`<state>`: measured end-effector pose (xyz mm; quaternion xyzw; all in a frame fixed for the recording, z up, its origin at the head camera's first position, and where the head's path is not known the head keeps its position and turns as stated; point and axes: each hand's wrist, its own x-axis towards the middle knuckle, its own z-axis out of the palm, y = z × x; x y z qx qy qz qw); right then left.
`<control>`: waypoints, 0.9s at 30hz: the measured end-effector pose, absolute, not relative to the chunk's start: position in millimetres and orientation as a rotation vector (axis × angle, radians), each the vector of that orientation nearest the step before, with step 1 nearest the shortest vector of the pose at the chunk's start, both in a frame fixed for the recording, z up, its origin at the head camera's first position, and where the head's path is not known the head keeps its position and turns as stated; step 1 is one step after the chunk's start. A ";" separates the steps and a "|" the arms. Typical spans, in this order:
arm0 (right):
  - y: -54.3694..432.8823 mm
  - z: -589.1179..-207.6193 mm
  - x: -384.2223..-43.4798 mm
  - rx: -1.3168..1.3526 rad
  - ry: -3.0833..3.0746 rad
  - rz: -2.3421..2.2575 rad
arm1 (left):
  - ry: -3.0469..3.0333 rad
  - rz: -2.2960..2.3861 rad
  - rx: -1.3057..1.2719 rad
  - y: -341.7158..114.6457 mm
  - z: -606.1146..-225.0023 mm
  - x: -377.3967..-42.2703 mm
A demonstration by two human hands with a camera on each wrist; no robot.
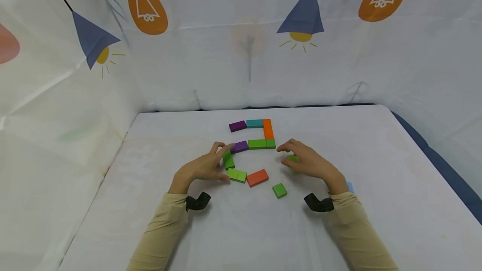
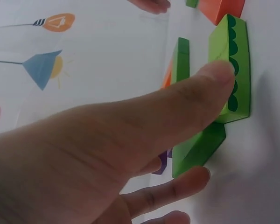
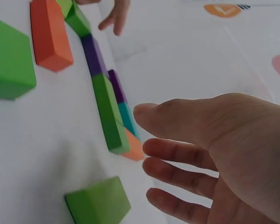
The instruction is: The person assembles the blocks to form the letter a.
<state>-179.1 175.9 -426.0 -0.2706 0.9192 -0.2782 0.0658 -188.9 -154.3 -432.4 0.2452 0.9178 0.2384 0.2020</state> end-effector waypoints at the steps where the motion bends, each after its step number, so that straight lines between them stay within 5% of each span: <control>1: 179.1 -426.6 -180.0 -0.810 2.770 -0.848 | 2.568 0.663 0.691 -154.3 -431.6 -188.6; 27: 200.0 -431.7 -185.3 -0.503 2.721 -0.729 | 2.773 0.540 0.800 -151.5 -432.0 -191.3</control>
